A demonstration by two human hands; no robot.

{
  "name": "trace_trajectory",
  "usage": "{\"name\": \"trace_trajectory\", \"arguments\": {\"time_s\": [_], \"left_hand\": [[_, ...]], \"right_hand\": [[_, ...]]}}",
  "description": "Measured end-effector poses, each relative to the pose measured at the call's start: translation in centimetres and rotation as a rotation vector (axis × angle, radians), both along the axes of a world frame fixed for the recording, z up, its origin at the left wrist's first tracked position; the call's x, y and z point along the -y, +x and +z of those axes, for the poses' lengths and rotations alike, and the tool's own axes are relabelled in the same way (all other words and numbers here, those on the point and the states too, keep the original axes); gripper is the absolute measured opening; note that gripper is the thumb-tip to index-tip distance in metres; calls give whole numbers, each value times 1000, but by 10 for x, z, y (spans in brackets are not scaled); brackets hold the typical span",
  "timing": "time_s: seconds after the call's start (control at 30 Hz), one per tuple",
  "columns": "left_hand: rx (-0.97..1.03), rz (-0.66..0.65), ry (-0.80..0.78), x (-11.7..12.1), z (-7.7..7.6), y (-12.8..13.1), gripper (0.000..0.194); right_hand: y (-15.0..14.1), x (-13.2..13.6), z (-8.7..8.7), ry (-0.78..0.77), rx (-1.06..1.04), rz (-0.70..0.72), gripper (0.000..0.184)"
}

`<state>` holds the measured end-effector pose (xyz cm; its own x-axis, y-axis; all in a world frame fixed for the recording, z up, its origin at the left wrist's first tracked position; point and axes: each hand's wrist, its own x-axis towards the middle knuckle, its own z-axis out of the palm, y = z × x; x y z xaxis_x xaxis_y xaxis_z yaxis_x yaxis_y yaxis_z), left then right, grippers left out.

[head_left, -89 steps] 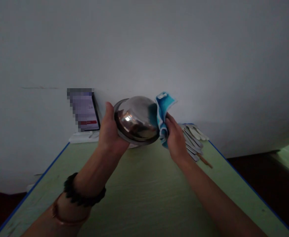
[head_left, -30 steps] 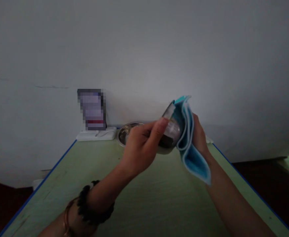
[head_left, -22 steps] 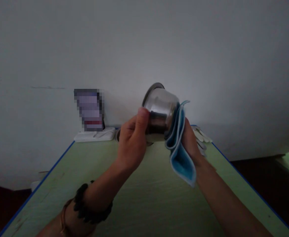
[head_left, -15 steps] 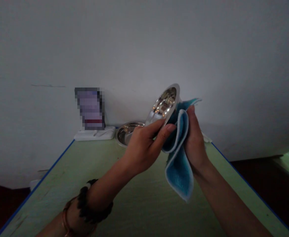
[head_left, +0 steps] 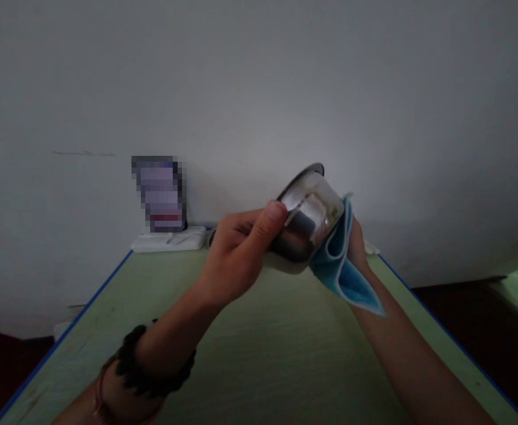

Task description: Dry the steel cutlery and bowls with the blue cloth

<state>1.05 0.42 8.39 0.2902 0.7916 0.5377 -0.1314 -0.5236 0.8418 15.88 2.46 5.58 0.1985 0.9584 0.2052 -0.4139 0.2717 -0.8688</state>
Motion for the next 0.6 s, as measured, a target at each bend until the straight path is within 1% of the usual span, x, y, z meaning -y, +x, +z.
{"name": "trace_trajectory", "arguments": {"time_s": [0.07, 0.1, 0.13, 0.23, 0.27, 0.4, 0.5, 0.6], "left_hand": [[72, -39, -50, -4, -2, 1, 57], [87, -62, -58, -5, -2, 1, 55], [84, -82, -54, -5, -2, 1, 51], [-13, -107, -12, -2, -1, 0, 35], [-49, -107, 1, -1, 0, 0, 32], [-111, -121, 26, 2, 0, 0, 32], [-128, -112, 37, 2, 1, 0, 33], [-153, -101, 76, 1, 1, 0, 28]], "right_hand": [[-3, -3, -1, -33, -77, 115, 47], [-3, -4, 0, -45, -100, 149, 46], [-2, -4, 1, -59, -115, 154, 44], [5, -1, 9, -117, -106, 104, 33], [7, 0, 11, -124, -93, 82, 30], [15, 3, 15, -94, -42, 31, 29], [15, 4, 14, -97, -39, 61, 30], [13, 5, 15, -100, -42, 65, 32]]}}
